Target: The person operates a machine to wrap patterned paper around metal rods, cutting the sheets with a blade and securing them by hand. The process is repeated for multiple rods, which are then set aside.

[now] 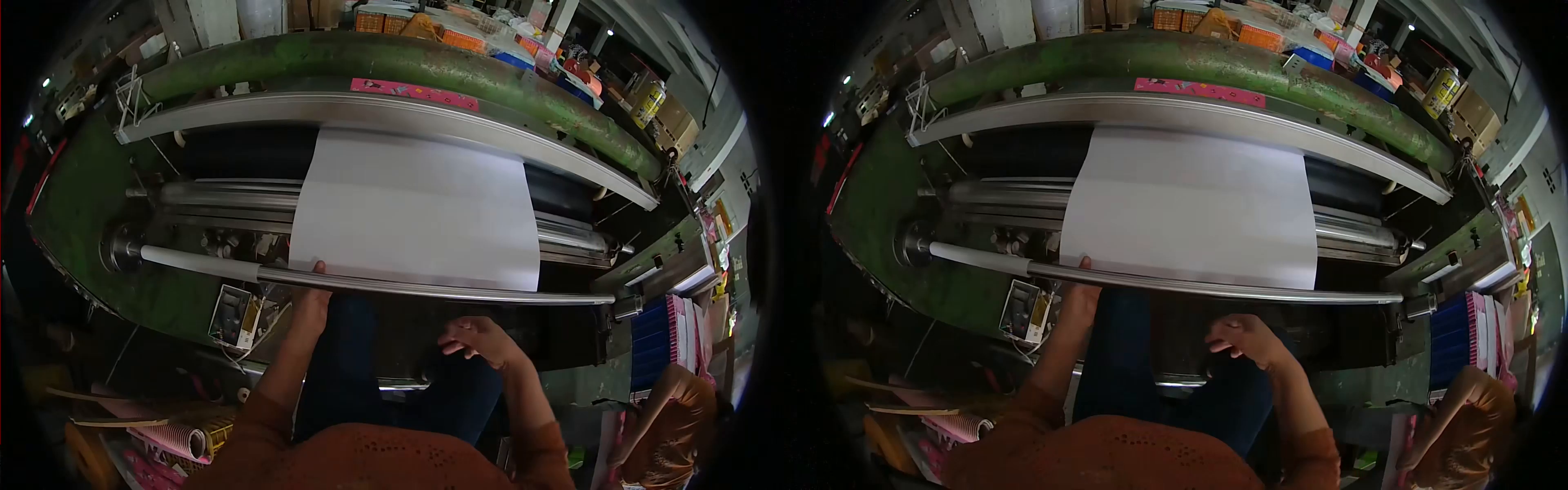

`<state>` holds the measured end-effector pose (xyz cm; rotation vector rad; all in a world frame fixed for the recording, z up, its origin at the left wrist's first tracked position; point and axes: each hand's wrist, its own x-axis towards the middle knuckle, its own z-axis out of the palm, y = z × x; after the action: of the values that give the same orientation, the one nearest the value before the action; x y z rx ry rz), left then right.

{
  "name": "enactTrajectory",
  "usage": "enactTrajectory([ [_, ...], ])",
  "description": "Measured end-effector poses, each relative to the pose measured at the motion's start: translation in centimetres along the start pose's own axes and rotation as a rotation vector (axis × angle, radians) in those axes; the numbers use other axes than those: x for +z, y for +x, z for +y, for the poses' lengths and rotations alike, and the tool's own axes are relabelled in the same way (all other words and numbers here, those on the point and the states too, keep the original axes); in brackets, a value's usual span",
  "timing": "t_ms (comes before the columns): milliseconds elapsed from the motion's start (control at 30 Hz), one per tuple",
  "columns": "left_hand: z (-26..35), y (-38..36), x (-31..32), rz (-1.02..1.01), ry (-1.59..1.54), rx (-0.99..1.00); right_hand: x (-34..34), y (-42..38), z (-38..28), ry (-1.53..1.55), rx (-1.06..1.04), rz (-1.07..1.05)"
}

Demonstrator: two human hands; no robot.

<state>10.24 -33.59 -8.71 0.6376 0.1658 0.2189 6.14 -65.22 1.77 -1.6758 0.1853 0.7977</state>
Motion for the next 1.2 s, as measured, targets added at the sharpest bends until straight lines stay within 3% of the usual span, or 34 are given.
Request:
enactTrajectory([
  [33,0.1,-0.3,-0.5,-0.023,0.082,0.011,-0.7,0.8,3.0,0.269,0.005,0.191],
  [133,0.6,-1.5,-3.0,-0.097,0.253,-0.006,-6.8,5.3,10.2,0.965,-0.478,0.435],
  [200,1.3,-2.5,-2.4,-0.154,0.337,-0.02,-7.6,3.2,9.4,0.9,-0.599,0.487],
  [267,3.0,-4.8,1.0,0.061,0.41,0.042,-7.3,1.7,9.1,0.89,-0.596,0.525],
  [400,4.5,-6.4,1.4,0.063,0.457,0.039,-6.8,-1.3,7.5,0.883,-0.591,0.639],
  [500,5.5,-7.6,2.4,0.061,0.447,0.027,-6.5,-3.6,6.7,0.687,-0.513,0.662],
  [567,6.1,-8.5,3.8,0.15,0.424,0.018,-3.7,-5.6,3.9,0.157,-0.563,0.986],
  [600,6.4,-8.8,4.2,0.159,0.424,0.017,-2.1,-6.7,2.1,0.154,-0.558,0.979],
  [667,6.9,-9.2,4.7,0.147,0.42,0.019,0.4,-8.3,-0.5,-0.9,-0.825,1.257],
  [733,7.3,-9.4,4.7,0.109,0.422,0.021,-0.5,-8.3,0.0,-1.027,-0.747,1.122],
  [800,7.9,-9.6,4.6,0.069,0.422,0.029,-2.4,-7.0,-0.8,-1.235,-0.92,1.065],
  [900,8.7,-10.1,4.9,-0.006,0.405,-0.042,-3.2,-6.2,-5.5,-1.181,-0.909,1.025],
  [967,7.9,-10.6,6.5,-0.181,0.767,0.379,-4.4,-4.8,-7.1,-1.202,-0.889,0.981],
  [1000,7.2,-10.5,7.1,-0.176,0.768,0.379,-5.2,-3.8,-7.6,-1.215,-0.871,0.93],
  [1067,5.6,-9.3,8.5,-0.531,1.528,0.981,-6.1,-2.1,-8.2,-1.195,-0.83,0.85],
  [1200,1.0,-6.4,8.5,-0.615,1.708,1.134,-7.7,0.7,-7.0,-1.158,-0.736,0.741],
])
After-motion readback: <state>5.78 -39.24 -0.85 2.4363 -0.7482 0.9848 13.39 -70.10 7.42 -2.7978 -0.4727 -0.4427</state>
